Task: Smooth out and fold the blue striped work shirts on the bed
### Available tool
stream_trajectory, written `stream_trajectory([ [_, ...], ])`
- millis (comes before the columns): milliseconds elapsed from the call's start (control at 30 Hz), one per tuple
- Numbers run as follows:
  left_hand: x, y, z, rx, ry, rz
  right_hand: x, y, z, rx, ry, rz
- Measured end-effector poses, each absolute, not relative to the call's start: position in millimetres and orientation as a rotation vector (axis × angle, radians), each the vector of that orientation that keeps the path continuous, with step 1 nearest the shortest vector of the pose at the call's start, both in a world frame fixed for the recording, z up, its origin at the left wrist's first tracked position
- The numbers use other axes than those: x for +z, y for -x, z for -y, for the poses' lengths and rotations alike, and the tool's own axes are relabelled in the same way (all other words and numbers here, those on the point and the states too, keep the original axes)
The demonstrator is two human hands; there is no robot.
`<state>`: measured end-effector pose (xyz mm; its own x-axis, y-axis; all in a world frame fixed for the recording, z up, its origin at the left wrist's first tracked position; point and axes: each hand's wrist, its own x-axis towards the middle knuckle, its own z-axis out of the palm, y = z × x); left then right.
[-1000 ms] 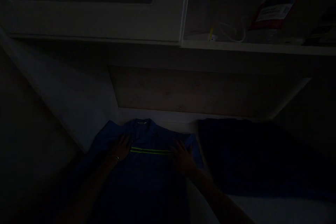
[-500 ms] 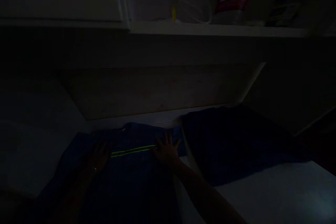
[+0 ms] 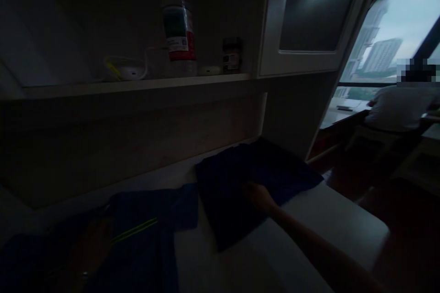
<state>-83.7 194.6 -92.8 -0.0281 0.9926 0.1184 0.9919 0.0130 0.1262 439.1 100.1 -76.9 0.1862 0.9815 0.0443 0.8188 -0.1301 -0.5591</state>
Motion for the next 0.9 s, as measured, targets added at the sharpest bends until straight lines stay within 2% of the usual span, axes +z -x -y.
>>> stream_trajectory([
  [100, -89, -16, -170, 0.504, -2.305, -1.827, -88, -503, -92, 0.278, 2.153, 1.573],
  [167, -92, -87, -162, 0.538, -2.142, -1.671, -102, -519, -85, 0.174, 2.196, 1.542],
  [333, -111, -211, -192, 0.516, -1.945, -1.739, -132, -520, -73, 0.043, 2.209, 1.488],
  [500, -116, -239, -225, 0.537, -1.780, -1.809, -134, -530, -75, 0.046, 2.169, 1.463],
  [633, -99, -241, -223, 0.710, -1.728, -1.738, -135, -534, -76, 0.105, 2.105, 1.423],
  [833, -39, -275, -180, 0.976, -1.601, -1.270, -136, -535, -75, 0.288, 1.981, 1.285],
  [900, -22, -283, -146, 0.938, -1.578, -1.015, -134, -540, -66, 0.359, 1.915, 1.217],
])
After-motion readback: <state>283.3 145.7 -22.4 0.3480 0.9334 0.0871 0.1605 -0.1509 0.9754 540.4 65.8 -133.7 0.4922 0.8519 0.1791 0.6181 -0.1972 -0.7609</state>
